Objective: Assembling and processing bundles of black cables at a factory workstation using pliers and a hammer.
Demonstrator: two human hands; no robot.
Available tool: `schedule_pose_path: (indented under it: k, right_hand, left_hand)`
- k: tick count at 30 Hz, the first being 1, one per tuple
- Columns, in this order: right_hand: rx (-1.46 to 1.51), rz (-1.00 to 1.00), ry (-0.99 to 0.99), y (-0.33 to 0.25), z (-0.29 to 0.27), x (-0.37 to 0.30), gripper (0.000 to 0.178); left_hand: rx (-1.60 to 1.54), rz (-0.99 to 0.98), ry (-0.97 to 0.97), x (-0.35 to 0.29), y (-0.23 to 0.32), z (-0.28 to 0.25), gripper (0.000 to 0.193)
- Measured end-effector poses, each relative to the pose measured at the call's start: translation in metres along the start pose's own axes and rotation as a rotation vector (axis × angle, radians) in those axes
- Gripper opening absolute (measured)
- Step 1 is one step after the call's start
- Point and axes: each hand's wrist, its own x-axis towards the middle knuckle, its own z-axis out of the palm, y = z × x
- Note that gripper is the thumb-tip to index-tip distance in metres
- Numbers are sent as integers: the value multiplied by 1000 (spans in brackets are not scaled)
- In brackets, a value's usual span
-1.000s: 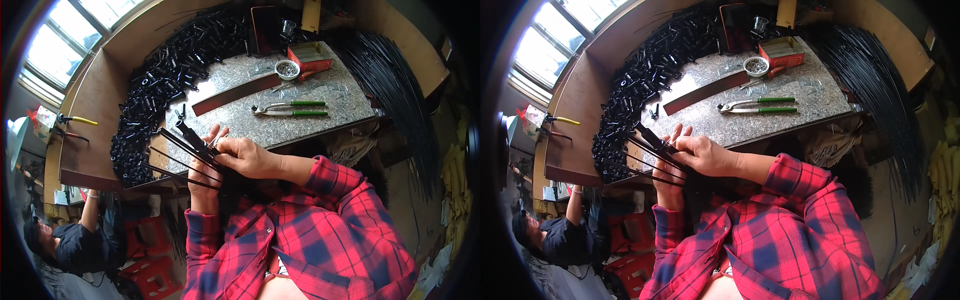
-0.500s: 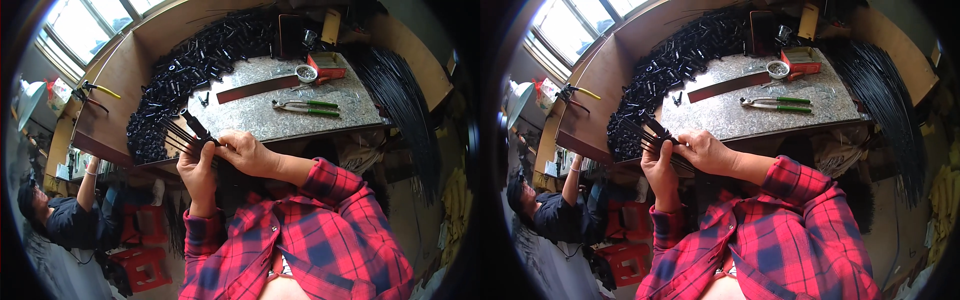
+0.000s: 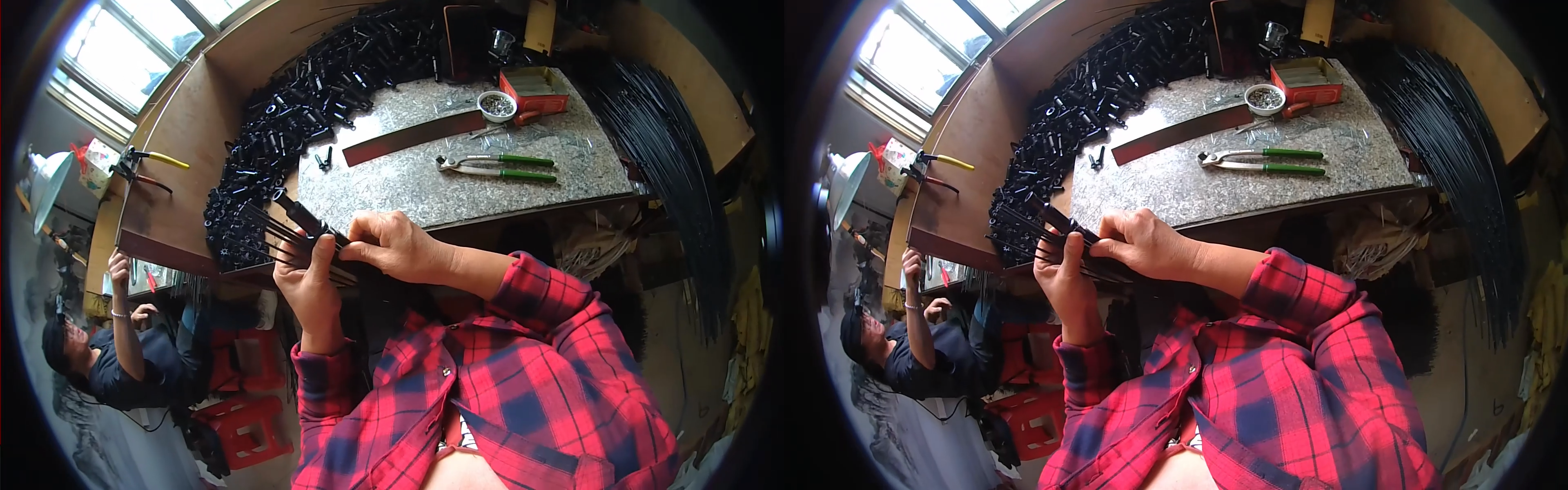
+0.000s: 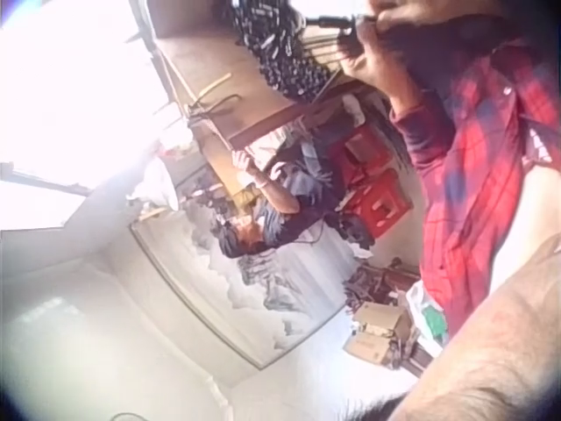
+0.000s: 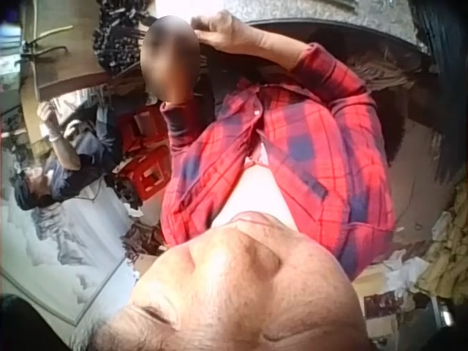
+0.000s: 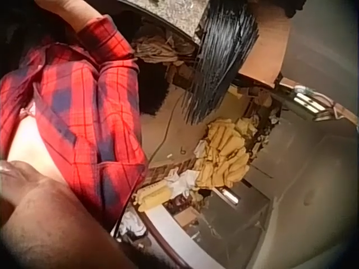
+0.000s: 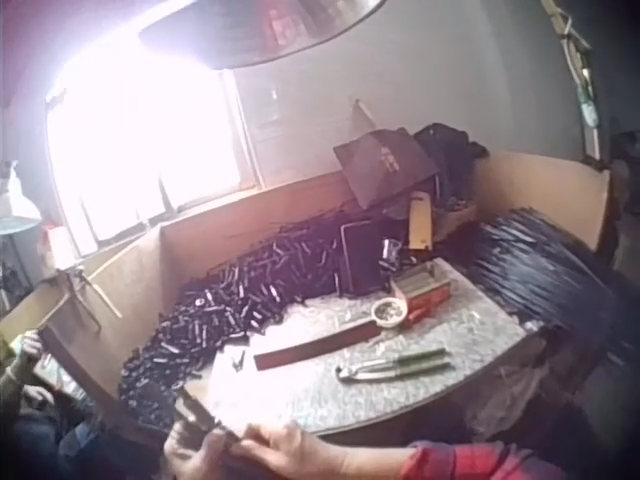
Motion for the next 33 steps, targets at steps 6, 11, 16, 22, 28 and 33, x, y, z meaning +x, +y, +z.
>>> schedule_pose_path:
  k: [6, 11, 16, 22, 28, 33]
  right_hand:
    - [3, -5, -31, 1, -3, 2, 20]
    - [30, 24, -81, -6, -8, 11, 21]
    - [273, 290, -259, -9, -14, 23, 18]
    - [416, 344, -324, -5, -14, 28, 19]
    - [244, 203, -96, -3, -2, 39, 20]
    - [-14, -70, 86, 13, 22, 36, 16]
  left_hand:
    - [-34, -13, -59, 0, -2, -4, 21]
    - [-13, -9, -82, 5, -3, -14, 23]
    - [-13, 22, -147, 13, -1, -24, 30]
    - [-132, -31, -351, 26, 1, -34, 44]
    - [1, 138, -101, 20, -8, 3, 58]
    - [262, 220, 108, 11, -22, 12, 54]
